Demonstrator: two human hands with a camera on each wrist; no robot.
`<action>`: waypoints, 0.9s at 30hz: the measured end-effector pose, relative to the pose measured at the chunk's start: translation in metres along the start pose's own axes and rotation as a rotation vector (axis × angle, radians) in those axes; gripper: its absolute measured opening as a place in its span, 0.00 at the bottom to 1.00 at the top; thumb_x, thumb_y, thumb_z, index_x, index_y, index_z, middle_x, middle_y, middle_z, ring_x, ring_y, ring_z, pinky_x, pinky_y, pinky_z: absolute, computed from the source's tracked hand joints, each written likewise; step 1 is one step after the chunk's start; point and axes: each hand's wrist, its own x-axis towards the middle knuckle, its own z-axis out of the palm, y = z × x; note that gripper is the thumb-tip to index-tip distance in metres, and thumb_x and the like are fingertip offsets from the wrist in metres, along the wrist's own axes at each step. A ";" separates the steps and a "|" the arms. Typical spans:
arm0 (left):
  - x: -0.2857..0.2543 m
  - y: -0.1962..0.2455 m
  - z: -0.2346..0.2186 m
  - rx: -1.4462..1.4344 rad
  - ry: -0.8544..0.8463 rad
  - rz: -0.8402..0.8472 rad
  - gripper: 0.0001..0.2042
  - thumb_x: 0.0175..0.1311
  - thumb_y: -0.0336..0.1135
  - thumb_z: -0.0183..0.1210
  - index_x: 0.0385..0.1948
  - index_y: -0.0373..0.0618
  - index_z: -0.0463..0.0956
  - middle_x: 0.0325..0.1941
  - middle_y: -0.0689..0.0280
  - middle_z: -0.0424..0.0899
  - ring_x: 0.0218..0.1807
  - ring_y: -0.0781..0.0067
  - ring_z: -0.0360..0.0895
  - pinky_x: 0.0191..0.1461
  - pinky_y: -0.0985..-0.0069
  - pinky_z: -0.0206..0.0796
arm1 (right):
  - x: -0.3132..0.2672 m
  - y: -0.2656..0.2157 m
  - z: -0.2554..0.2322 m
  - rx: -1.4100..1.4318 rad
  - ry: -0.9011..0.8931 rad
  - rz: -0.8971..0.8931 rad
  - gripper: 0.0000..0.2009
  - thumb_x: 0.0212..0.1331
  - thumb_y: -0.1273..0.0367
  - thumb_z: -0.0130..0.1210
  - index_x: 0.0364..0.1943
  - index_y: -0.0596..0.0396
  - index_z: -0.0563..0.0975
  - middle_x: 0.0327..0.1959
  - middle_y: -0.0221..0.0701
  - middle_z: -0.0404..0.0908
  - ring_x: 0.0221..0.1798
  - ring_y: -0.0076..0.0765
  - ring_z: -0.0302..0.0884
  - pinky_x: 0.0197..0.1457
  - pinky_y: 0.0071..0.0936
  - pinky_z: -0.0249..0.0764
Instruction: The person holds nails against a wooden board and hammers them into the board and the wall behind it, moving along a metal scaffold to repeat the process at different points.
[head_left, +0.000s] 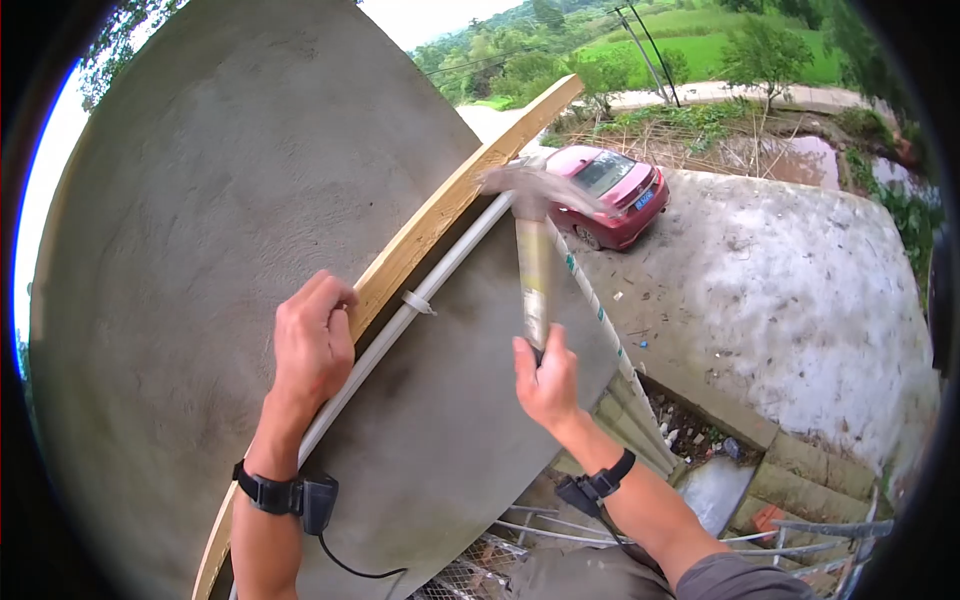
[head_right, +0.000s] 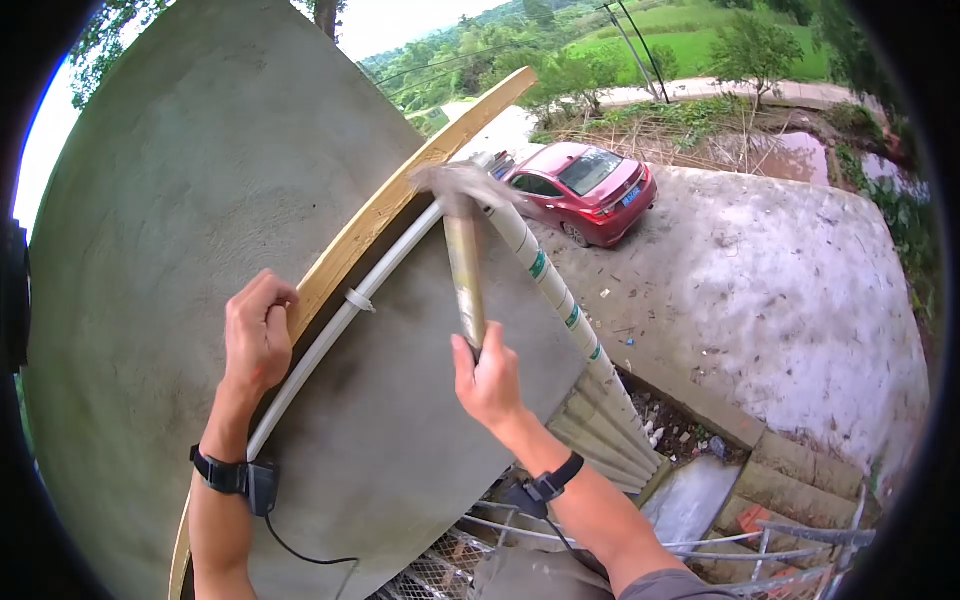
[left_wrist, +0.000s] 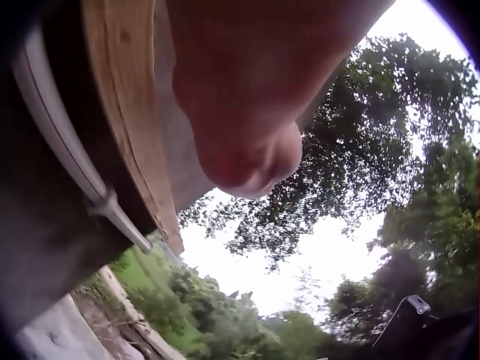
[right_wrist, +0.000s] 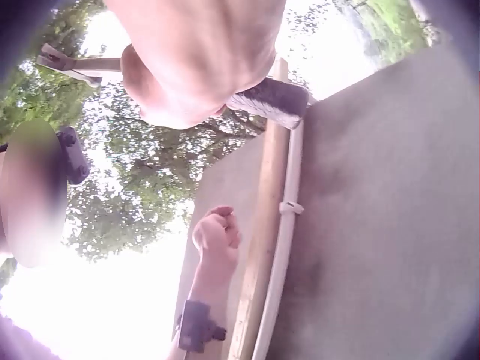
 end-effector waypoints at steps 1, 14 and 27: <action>0.001 0.000 0.000 -0.021 -0.056 -0.048 0.06 0.57 0.19 0.48 0.27 0.34 0.74 0.25 0.54 0.76 0.28 0.58 0.74 0.35 0.66 0.67 | -0.001 0.002 0.004 -0.101 -0.148 0.199 0.07 0.74 0.72 0.52 0.39 0.60 0.67 0.23 0.31 0.71 0.18 0.26 0.72 0.23 0.25 0.69; 0.006 -0.001 0.004 -0.166 -0.032 -0.099 0.12 0.54 0.15 0.42 0.31 0.32 0.77 0.33 0.57 0.81 0.29 0.67 0.70 0.38 0.75 0.64 | -0.002 0.012 -0.008 -0.033 0.020 -0.078 0.07 0.72 0.70 0.53 0.37 0.56 0.71 0.18 0.29 0.73 0.18 0.25 0.71 0.22 0.26 0.68; 0.002 -0.008 0.002 -0.191 -0.073 -0.190 0.14 0.54 0.18 0.41 0.32 0.32 0.79 0.32 0.60 0.84 0.31 0.76 0.72 0.39 0.77 0.65 | 0.026 -0.011 -0.011 0.037 0.178 -0.254 0.09 0.79 0.64 0.48 0.45 0.54 0.65 0.23 0.29 0.71 0.16 0.25 0.68 0.21 0.24 0.69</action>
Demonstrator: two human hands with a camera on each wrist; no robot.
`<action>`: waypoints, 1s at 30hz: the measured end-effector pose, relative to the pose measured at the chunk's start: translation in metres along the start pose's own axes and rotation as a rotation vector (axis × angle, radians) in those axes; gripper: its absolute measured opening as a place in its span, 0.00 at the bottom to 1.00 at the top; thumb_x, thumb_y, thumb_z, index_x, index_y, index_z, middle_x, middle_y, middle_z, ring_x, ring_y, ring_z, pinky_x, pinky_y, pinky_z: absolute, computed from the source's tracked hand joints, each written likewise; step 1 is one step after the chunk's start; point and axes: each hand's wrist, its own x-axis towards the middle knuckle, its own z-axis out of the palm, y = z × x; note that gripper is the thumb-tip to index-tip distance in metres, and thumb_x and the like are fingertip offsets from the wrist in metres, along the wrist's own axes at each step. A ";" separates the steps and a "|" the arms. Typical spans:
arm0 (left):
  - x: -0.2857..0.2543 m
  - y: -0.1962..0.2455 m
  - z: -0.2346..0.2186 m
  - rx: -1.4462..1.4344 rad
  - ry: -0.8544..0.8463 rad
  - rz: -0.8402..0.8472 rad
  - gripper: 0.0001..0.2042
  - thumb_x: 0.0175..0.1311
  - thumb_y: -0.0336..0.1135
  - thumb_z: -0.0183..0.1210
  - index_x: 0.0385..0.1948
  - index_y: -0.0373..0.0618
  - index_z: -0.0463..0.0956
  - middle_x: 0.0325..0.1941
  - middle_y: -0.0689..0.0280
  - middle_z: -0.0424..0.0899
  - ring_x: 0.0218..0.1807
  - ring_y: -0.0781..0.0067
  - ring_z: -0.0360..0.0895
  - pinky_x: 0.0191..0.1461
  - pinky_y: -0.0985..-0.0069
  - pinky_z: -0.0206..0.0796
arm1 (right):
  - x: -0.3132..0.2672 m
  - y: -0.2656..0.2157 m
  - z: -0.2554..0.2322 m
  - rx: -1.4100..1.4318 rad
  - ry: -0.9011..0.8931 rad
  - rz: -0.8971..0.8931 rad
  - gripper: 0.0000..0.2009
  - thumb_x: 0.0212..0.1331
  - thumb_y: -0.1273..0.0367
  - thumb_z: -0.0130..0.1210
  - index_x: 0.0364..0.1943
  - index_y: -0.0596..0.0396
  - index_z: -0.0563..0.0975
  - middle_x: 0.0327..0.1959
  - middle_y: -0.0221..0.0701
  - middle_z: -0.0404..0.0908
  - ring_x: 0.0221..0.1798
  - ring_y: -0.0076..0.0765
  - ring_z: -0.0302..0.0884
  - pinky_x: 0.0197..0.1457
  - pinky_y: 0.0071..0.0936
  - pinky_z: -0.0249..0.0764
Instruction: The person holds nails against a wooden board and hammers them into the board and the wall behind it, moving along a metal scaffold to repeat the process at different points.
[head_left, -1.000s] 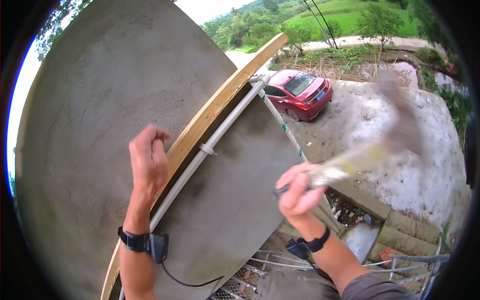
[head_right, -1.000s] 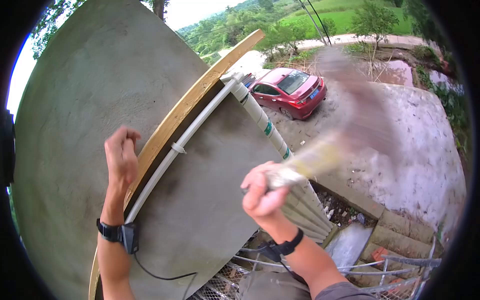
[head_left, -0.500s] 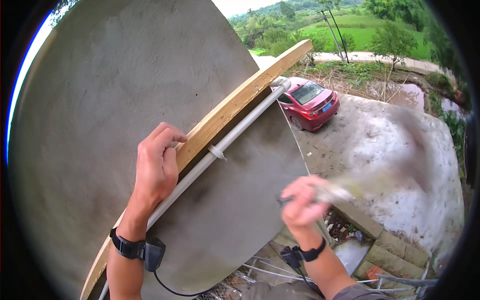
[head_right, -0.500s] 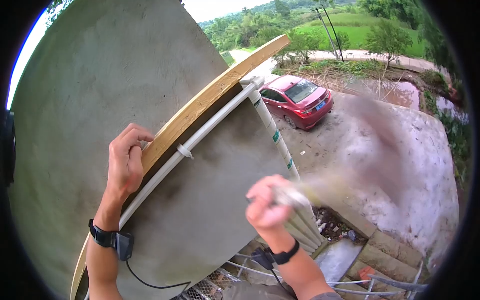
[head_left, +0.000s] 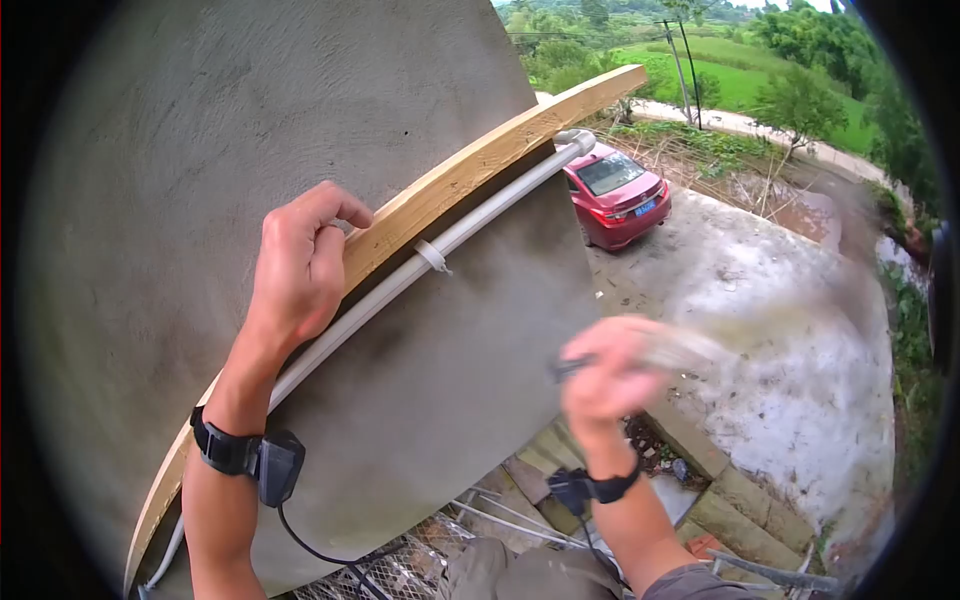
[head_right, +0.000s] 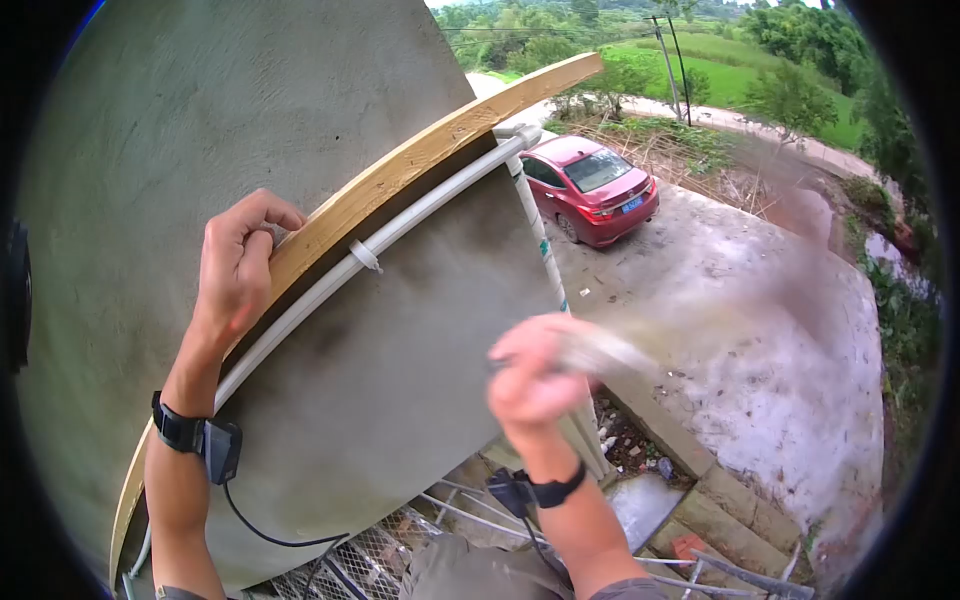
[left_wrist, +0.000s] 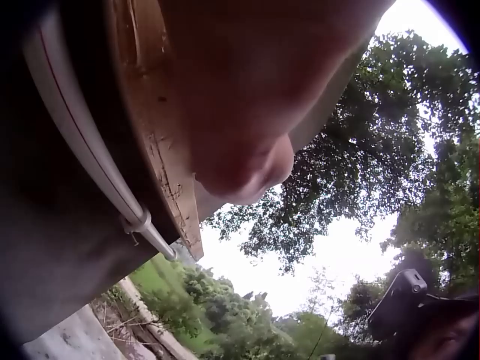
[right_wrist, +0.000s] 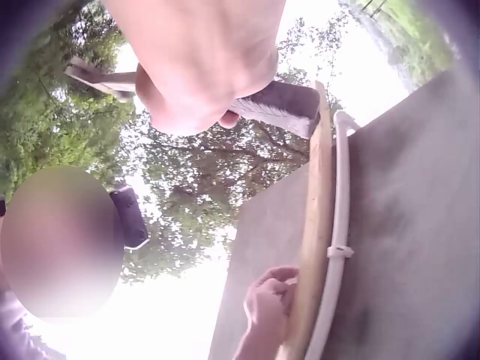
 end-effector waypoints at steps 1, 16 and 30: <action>0.000 0.000 0.000 -0.013 0.005 -0.002 0.14 0.54 0.18 0.41 0.32 0.32 0.79 0.33 0.60 0.84 0.32 0.76 0.73 0.40 0.78 0.66 | -0.038 0.027 -0.011 -0.280 -0.206 0.181 0.10 0.74 0.67 0.56 0.43 0.58 0.70 0.21 0.33 0.77 0.21 0.30 0.76 0.24 0.30 0.70; 0.001 0.006 -0.006 -0.014 -0.008 -0.149 0.15 0.54 0.18 0.42 0.32 0.31 0.80 0.32 0.58 0.86 0.34 0.74 0.76 0.44 0.76 0.69 | -0.033 0.032 -0.003 -0.434 -0.166 -0.111 0.10 0.73 0.65 0.57 0.42 0.58 0.72 0.27 0.40 0.80 0.18 0.33 0.77 0.23 0.31 0.72; -0.001 0.002 -0.002 -0.064 0.060 -0.092 0.11 0.59 0.20 0.48 0.34 0.31 0.82 0.25 0.49 0.81 0.28 0.64 0.77 0.40 0.69 0.71 | -0.041 0.034 0.001 0.002 -0.089 0.058 0.10 0.75 0.66 0.53 0.42 0.59 0.69 0.23 0.36 0.76 0.21 0.30 0.76 0.24 0.26 0.71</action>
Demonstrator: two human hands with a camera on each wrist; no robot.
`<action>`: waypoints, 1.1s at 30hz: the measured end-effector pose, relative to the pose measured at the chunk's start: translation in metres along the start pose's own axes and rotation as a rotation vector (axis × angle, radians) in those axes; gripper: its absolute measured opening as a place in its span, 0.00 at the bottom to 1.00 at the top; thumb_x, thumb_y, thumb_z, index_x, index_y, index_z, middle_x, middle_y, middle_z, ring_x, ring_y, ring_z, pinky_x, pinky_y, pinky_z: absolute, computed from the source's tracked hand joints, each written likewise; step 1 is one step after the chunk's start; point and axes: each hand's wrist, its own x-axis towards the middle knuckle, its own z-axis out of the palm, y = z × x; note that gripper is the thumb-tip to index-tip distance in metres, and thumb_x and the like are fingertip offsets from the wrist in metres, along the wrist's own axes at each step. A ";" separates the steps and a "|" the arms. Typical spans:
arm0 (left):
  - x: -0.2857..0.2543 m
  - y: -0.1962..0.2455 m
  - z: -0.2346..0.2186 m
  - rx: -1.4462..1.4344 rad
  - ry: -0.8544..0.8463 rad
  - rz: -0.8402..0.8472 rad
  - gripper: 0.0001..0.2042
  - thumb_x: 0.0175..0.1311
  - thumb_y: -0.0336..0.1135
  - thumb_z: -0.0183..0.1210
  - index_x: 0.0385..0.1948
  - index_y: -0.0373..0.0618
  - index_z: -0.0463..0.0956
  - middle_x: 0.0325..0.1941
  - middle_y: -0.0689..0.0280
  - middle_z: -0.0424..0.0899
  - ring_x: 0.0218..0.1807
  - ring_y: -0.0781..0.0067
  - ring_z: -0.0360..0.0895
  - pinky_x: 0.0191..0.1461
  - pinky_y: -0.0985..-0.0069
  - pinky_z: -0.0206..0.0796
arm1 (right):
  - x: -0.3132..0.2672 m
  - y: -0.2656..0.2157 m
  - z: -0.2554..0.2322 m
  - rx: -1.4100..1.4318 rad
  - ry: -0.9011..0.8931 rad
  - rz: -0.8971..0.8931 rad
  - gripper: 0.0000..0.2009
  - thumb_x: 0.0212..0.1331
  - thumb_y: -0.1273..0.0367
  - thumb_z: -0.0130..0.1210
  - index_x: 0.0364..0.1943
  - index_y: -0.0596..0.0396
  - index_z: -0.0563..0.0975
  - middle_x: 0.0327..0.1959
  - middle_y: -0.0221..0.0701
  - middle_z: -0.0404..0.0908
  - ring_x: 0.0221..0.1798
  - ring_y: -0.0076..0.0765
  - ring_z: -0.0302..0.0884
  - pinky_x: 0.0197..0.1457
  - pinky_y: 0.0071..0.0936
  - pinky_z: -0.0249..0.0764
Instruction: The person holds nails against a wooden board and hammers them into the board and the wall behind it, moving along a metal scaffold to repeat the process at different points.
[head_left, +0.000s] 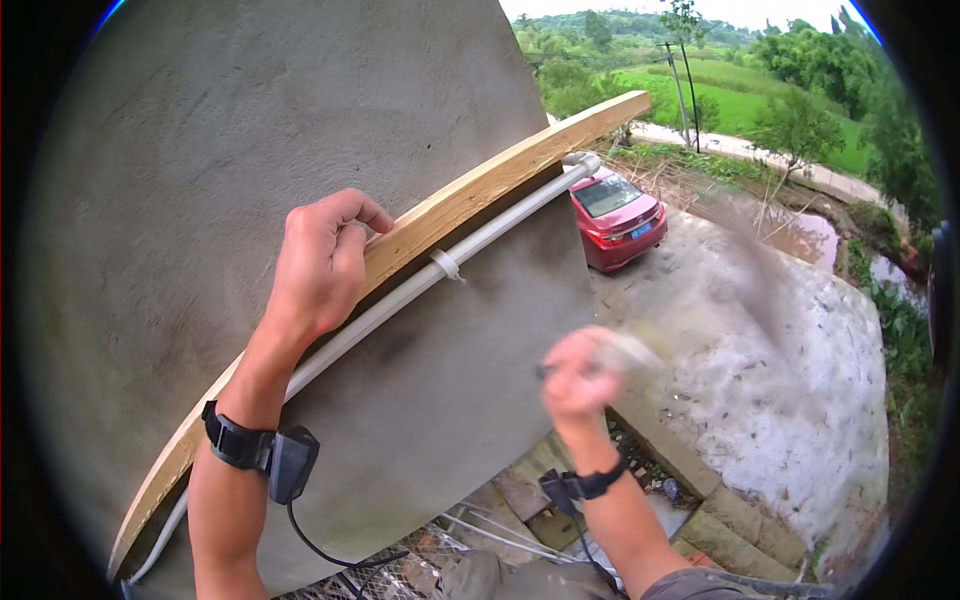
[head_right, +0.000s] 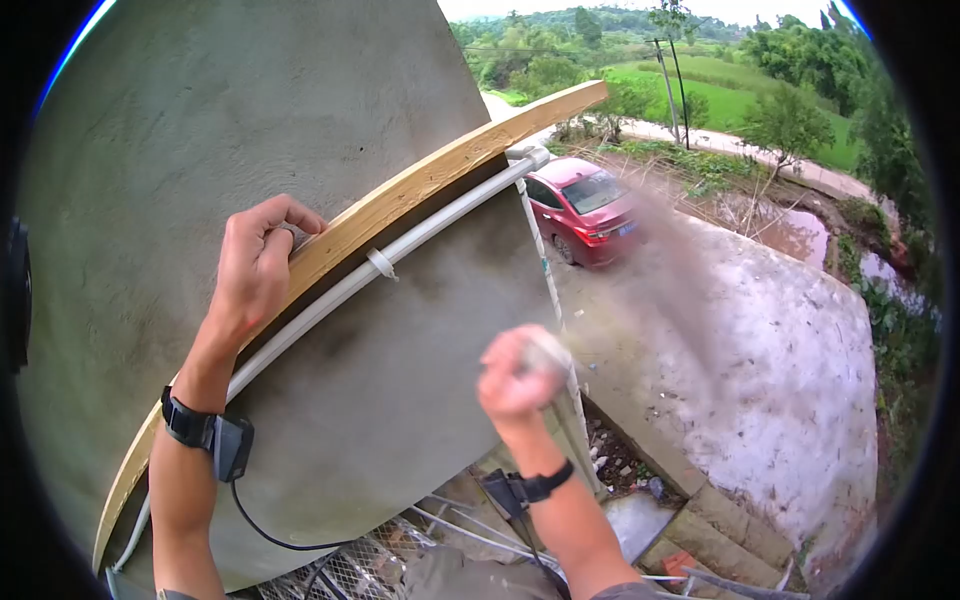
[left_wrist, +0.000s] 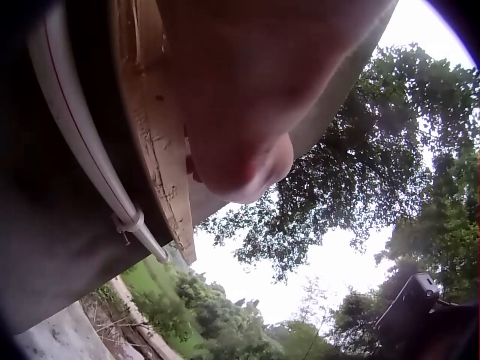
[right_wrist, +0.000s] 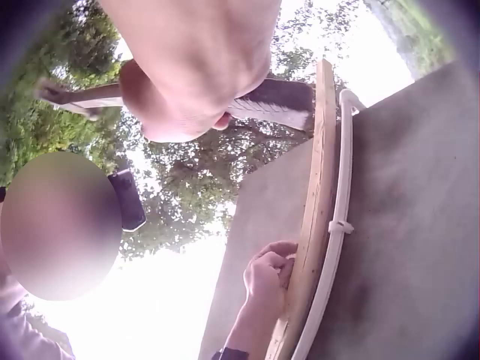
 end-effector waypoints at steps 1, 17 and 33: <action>0.000 -0.001 -0.001 -0.003 -0.002 -0.007 0.11 0.60 0.20 0.48 0.34 0.30 0.82 0.25 0.49 0.81 0.27 0.63 0.77 0.39 0.69 0.71 | 0.008 -0.008 -0.002 -0.002 -0.004 -0.005 0.10 0.75 0.66 0.53 0.42 0.59 0.69 0.23 0.36 0.76 0.21 0.30 0.76 0.24 0.26 0.71; 0.000 0.003 -0.001 -0.012 -0.036 -0.039 0.15 0.56 0.21 0.43 0.32 0.31 0.83 0.24 0.61 0.81 0.26 0.80 0.67 0.33 0.76 0.62 | 0.016 -0.017 -0.001 -0.480 -0.251 0.067 0.09 0.77 0.67 0.51 0.46 0.59 0.68 0.25 0.30 0.75 0.16 0.27 0.71 0.21 0.23 0.68; 0.000 -0.006 -0.002 0.002 -0.045 -0.027 0.14 0.57 0.21 0.43 0.32 0.31 0.81 0.33 0.57 0.89 0.33 0.77 0.75 0.42 0.77 0.68 | 0.024 -0.027 -0.020 -0.299 -0.332 0.358 0.11 0.69 0.68 0.61 0.39 0.62 0.72 0.19 0.44 0.77 0.20 0.44 0.81 0.24 0.39 0.70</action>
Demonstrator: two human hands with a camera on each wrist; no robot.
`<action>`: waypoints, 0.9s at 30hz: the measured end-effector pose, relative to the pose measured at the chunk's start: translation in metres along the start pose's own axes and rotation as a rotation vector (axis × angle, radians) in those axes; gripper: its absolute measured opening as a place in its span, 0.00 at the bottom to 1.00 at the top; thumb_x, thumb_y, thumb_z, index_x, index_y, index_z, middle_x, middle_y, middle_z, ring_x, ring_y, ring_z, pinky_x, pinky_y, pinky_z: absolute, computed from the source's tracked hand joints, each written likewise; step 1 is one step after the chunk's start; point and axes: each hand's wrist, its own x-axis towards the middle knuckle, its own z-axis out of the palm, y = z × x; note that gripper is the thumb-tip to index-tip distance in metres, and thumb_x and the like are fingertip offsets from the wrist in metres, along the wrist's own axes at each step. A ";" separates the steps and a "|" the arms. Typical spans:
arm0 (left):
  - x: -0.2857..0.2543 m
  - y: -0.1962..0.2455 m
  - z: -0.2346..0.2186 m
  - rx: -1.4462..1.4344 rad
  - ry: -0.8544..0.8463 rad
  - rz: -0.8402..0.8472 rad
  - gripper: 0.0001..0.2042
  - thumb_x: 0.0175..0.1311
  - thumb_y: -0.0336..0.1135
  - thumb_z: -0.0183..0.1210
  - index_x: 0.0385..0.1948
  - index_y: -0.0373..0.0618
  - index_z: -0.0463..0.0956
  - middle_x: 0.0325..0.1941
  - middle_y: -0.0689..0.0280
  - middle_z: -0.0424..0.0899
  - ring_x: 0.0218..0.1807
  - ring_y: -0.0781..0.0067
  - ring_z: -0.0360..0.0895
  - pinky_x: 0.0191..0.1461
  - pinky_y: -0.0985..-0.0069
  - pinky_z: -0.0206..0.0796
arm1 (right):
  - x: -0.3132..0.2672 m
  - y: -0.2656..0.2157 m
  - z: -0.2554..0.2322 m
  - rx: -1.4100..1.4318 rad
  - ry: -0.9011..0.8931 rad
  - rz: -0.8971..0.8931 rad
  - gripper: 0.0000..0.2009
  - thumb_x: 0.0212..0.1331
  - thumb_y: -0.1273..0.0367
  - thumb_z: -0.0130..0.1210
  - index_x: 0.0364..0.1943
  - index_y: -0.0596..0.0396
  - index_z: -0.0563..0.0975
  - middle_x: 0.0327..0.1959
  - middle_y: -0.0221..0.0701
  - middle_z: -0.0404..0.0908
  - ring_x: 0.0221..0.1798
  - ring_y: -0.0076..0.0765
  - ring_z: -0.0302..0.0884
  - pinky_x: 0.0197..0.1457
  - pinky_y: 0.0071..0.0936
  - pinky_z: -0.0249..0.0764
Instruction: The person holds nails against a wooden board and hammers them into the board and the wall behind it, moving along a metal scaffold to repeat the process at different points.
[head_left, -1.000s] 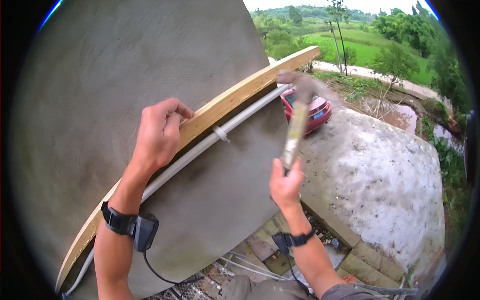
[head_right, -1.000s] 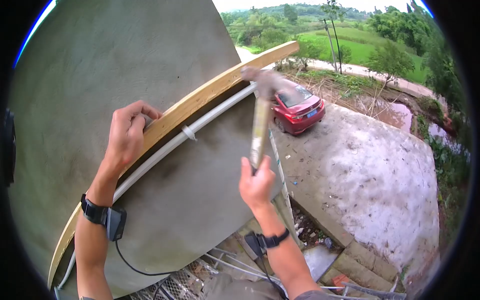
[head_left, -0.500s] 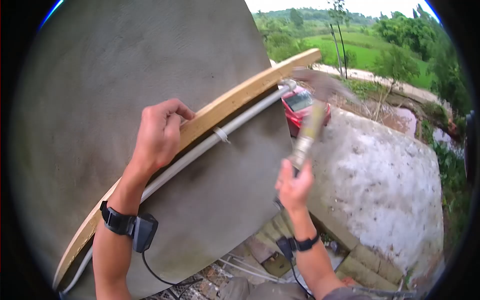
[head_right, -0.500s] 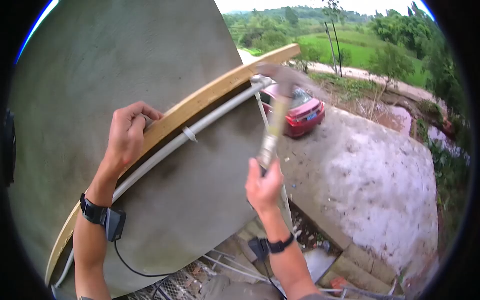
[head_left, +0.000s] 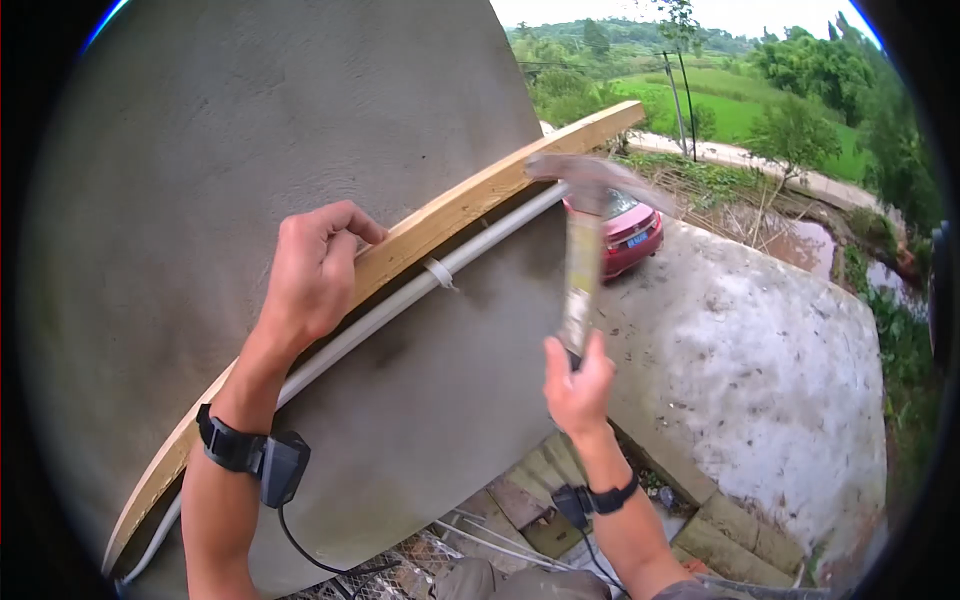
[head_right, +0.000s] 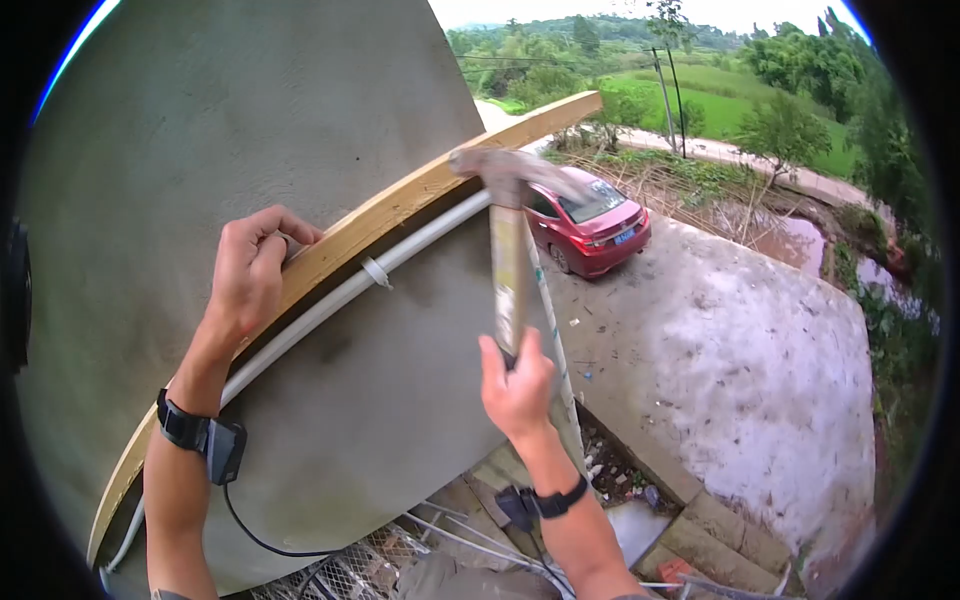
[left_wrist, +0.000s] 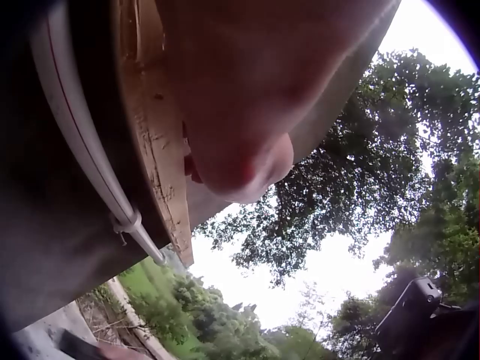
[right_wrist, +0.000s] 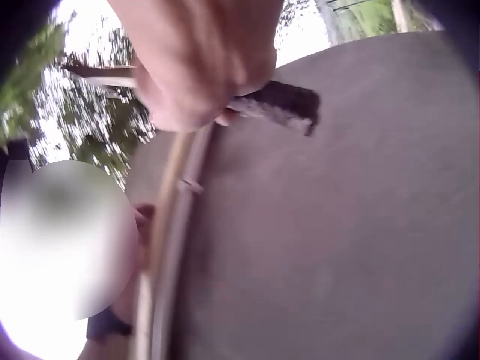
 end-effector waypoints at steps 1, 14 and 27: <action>0.000 0.000 0.001 -0.007 0.014 -0.029 0.14 0.57 0.21 0.42 0.32 0.30 0.81 0.33 0.58 0.89 0.34 0.78 0.75 0.42 0.77 0.68 | -0.004 -0.005 -0.006 0.004 0.097 -0.093 0.10 0.70 0.68 0.60 0.38 0.60 0.73 0.20 0.39 0.78 0.19 0.39 0.79 0.23 0.36 0.71; -0.001 0.001 -0.002 -0.023 0.054 0.001 0.12 0.60 0.20 0.47 0.33 0.30 0.83 0.23 0.51 0.81 0.26 0.71 0.76 0.37 0.71 0.70 | 0.008 0.019 0.006 -0.233 0.060 0.077 0.09 0.76 0.68 0.52 0.44 0.61 0.70 0.27 0.35 0.75 0.20 0.29 0.75 0.23 0.26 0.71; -0.001 0.010 -0.008 0.015 0.003 -0.073 0.14 0.57 0.22 0.43 0.31 0.30 0.81 0.32 0.58 0.88 0.34 0.77 0.76 0.44 0.76 0.69 | 0.005 0.020 0.002 0.041 0.229 -0.512 0.10 0.77 0.65 0.50 0.45 0.58 0.68 0.26 0.35 0.74 0.19 0.26 0.70 0.25 0.26 0.75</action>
